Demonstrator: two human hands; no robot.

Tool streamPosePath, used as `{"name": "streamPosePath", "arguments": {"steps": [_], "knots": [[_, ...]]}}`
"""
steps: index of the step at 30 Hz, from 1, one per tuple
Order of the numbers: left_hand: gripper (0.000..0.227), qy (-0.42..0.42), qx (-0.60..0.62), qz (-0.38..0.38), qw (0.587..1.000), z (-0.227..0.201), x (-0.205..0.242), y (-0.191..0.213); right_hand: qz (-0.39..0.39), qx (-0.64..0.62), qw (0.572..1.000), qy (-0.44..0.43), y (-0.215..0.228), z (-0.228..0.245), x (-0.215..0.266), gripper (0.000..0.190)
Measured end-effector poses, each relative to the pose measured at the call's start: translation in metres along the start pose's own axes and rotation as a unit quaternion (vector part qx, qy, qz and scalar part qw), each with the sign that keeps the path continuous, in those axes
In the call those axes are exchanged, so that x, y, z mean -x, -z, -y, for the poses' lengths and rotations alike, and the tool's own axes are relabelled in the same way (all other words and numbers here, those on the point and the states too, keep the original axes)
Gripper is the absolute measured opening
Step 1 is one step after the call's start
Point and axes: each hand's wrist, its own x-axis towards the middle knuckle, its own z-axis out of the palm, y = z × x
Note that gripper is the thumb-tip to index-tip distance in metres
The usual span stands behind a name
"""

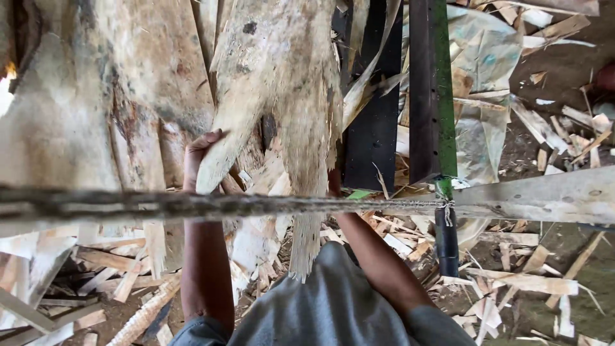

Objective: Slicing thin strips of bark using a manual cutting machine.

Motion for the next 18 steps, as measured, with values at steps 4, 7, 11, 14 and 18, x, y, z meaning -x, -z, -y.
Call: {"name": "streamPosePath", "arguments": {"steps": [4, 7, 11, 14, 18], "knots": [[0.032, 0.01, -0.027, -0.093, 0.995, 0.002, 0.012, -0.032, -0.062, 0.038, 0.996, 0.042, -0.016, -0.006, -0.011, 0.049], [0.058, -0.008, -0.219, -0.007, 0.976, 0.006, -0.002, -0.04, -0.106, 0.073, 0.99, 0.064, -0.012, -0.022, -0.015, 0.053], [0.064, -0.007, -0.296, -0.04, 0.954, 0.033, -0.042, 0.026, -0.132, 0.069, 0.986, 0.071, 0.053, -0.055, -0.003, 0.045], [0.052, 0.042, -0.295, -0.083, 0.951, 0.06, -0.093, 0.116, -0.125, 0.032, 0.991, 0.022, 0.123, -0.076, 0.006, 0.042], [0.065, -0.056, -0.315, 0.077, 0.944, 0.087, -0.138, 0.187, -0.071, 0.125, 0.989, 0.039, 0.181, -0.132, -0.006, 0.044]]}}
